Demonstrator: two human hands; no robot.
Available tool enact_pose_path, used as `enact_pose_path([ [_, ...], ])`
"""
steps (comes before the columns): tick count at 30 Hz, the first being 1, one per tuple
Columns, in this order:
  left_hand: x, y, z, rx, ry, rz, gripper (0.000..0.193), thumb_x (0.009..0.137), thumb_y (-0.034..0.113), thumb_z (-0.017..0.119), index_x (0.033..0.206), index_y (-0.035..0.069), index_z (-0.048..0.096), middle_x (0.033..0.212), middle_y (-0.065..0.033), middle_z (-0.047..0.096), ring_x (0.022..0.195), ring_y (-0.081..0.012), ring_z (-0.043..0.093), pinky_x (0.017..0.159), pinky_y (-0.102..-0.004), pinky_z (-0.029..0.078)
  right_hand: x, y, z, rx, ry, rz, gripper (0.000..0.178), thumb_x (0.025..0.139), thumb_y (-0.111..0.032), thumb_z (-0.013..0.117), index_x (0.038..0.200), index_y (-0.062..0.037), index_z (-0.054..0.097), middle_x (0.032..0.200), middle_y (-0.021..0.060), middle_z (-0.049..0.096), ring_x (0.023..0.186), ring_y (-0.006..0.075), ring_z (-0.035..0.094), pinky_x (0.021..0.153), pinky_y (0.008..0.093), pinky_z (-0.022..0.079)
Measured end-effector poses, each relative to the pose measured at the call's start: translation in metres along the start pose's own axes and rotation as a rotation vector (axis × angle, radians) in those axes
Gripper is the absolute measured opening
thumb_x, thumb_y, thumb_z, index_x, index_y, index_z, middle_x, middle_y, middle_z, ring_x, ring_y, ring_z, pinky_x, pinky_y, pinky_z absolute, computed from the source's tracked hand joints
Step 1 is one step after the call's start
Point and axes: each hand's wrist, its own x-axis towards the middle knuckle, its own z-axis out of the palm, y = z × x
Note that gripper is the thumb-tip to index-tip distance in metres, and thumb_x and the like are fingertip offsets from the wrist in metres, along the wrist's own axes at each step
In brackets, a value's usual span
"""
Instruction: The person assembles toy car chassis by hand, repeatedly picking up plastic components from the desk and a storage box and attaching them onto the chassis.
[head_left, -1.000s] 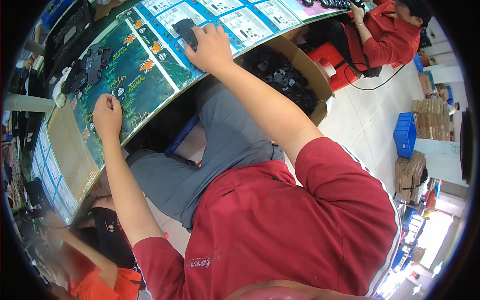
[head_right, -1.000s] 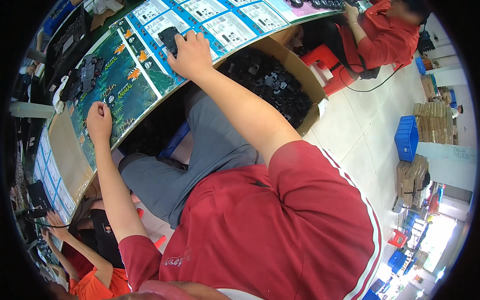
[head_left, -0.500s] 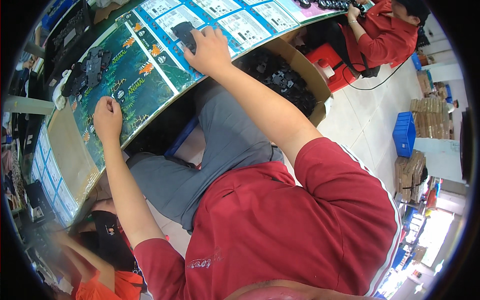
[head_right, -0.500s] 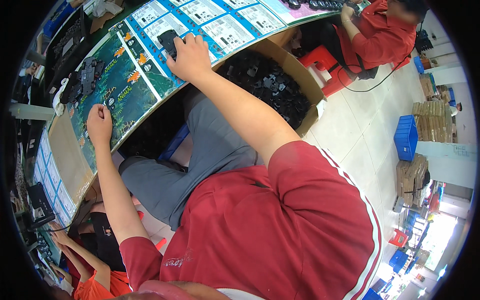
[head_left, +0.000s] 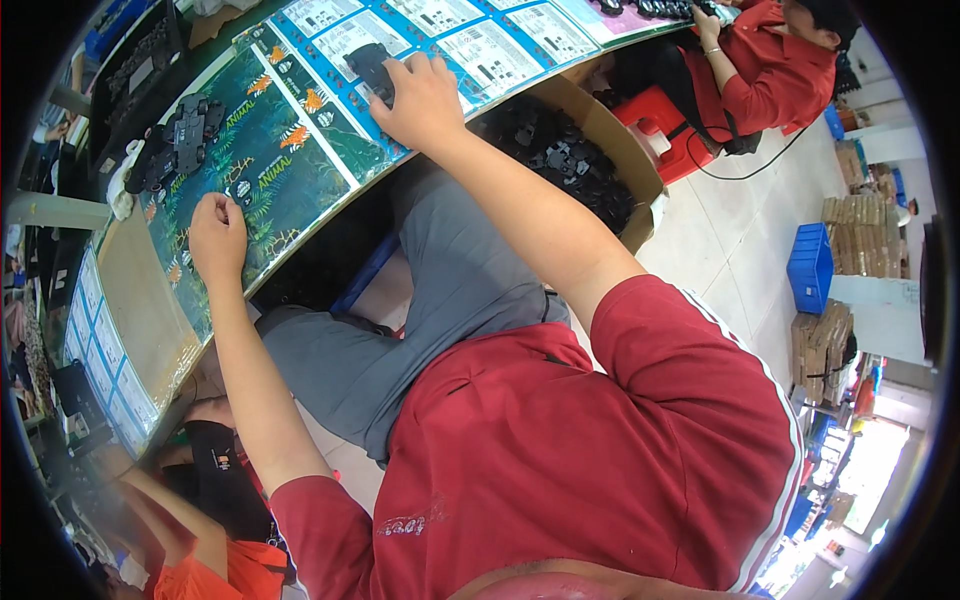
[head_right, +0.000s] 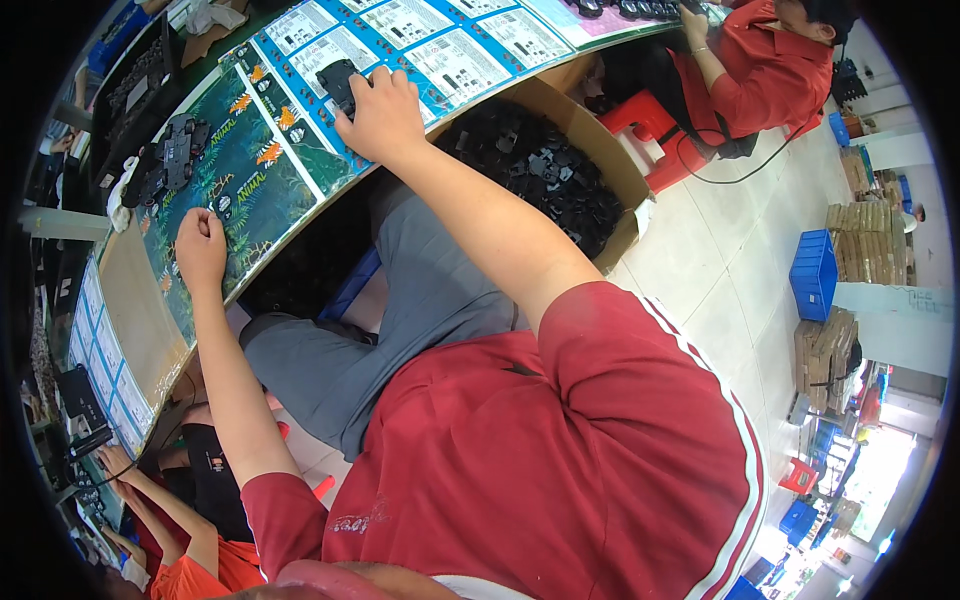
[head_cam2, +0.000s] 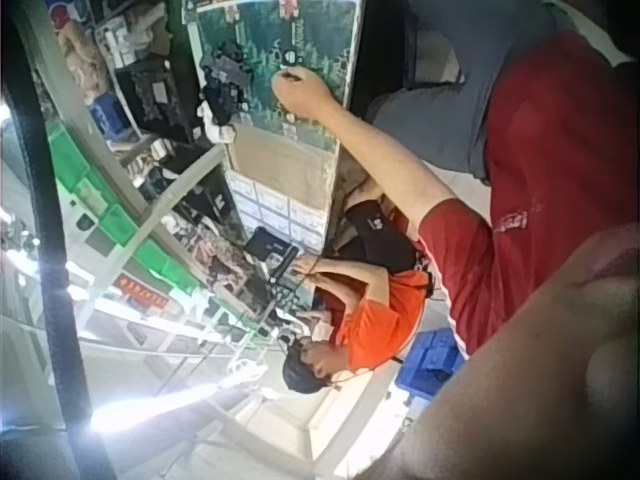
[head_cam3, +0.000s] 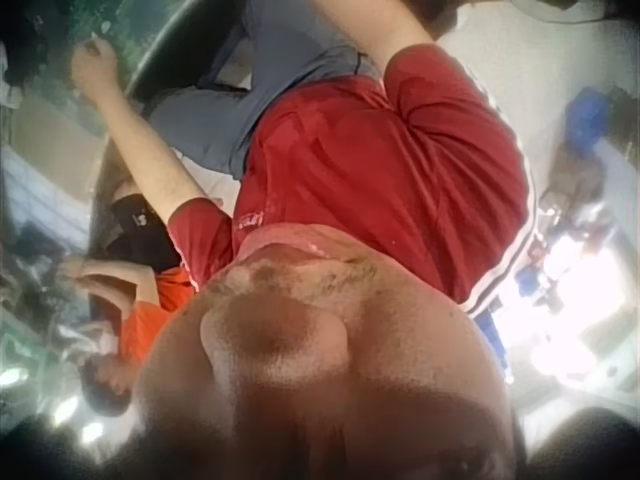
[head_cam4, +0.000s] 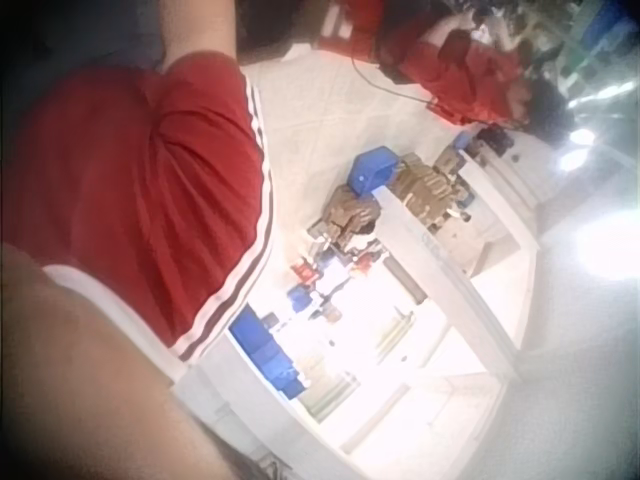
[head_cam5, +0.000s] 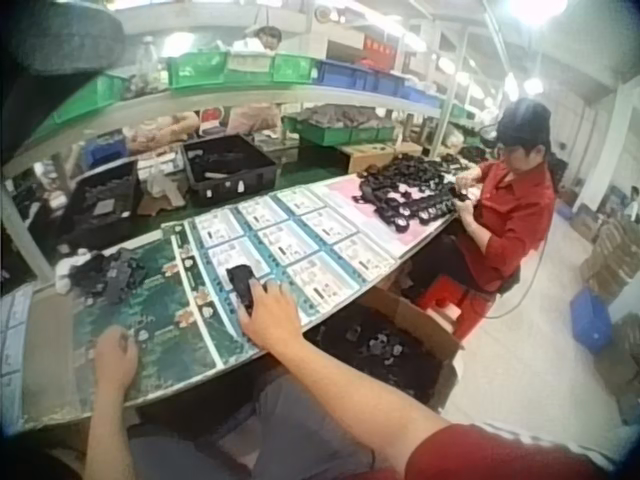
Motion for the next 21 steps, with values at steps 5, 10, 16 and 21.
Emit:
enact_pose_path([
  [5, 0.0002, -0.0001, -0.0005, 0.009, -0.022, -0.009, 0.011, 0.09, 0.016, 0.063, 0.092, 0.006, 0.062, 0.08, -0.0099, 0.062, 0.075, -0.029, 0.061, 0.069, -0.041, 0.049, 0.0002, -0.0002, -0.0005, 0.012, 0.008, 0.002, 0.049, 0.084, -0.038, 0.07, 0.121, -0.0062, 0.067, 0.111, 0.0171, 0.059, 0.108, 0.0351, 0.053, 0.093, 0.0471, 0.043],
  [10, 0.0007, -0.0033, 0.0013, 0.008, -0.01, 0.021, 0.011, 0.09, 0.016, 0.063, 0.091, 0.006, 0.062, 0.08, -0.0103, 0.061, 0.075, -0.03, 0.061, 0.069, -0.0418, 0.049, 0.0007, -0.0014, -0.0021, -0.01, 0.007, 0.012, 0.051, 0.083, -0.038, 0.071, 0.124, -0.0072, 0.068, 0.111, 0.0163, 0.061, 0.108, 0.0362, 0.056, 0.094, 0.0484, 0.046],
  [16, 0.0006, 0.0007, -0.0032, -0.004, -0.006, 0.01, 0.012, 0.09, 0.017, 0.063, 0.09, 0.005, 0.062, 0.081, -0.0126, 0.062, 0.074, -0.0323, 0.061, 0.068, -0.0434, 0.048, 0.0029, -0.0008, -0.0009, 0.017, 0.044, -0.026, 0.05, 0.082, -0.037, 0.072, 0.121, -0.0055, 0.067, 0.108, 0.0168, 0.06, 0.105, 0.0353, 0.054, 0.091, 0.0472, 0.044],
  [21, -0.0012, 0.0035, -0.0031, -0.021, -0.027, -0.021, 0.014, 0.09, 0.018, 0.063, 0.088, 0.004, 0.062, 0.081, -0.0134, 0.062, 0.073, -0.0332, 0.06, 0.066, -0.0438, 0.048, -0.0011, 0.0, -0.0039, 0.028, 0.008, -0.008, 0.049, 0.083, -0.035, 0.072, 0.12, -0.0033, 0.068, 0.109, 0.0175, 0.063, 0.107, 0.0371, 0.057, 0.093, 0.0464, 0.047],
])
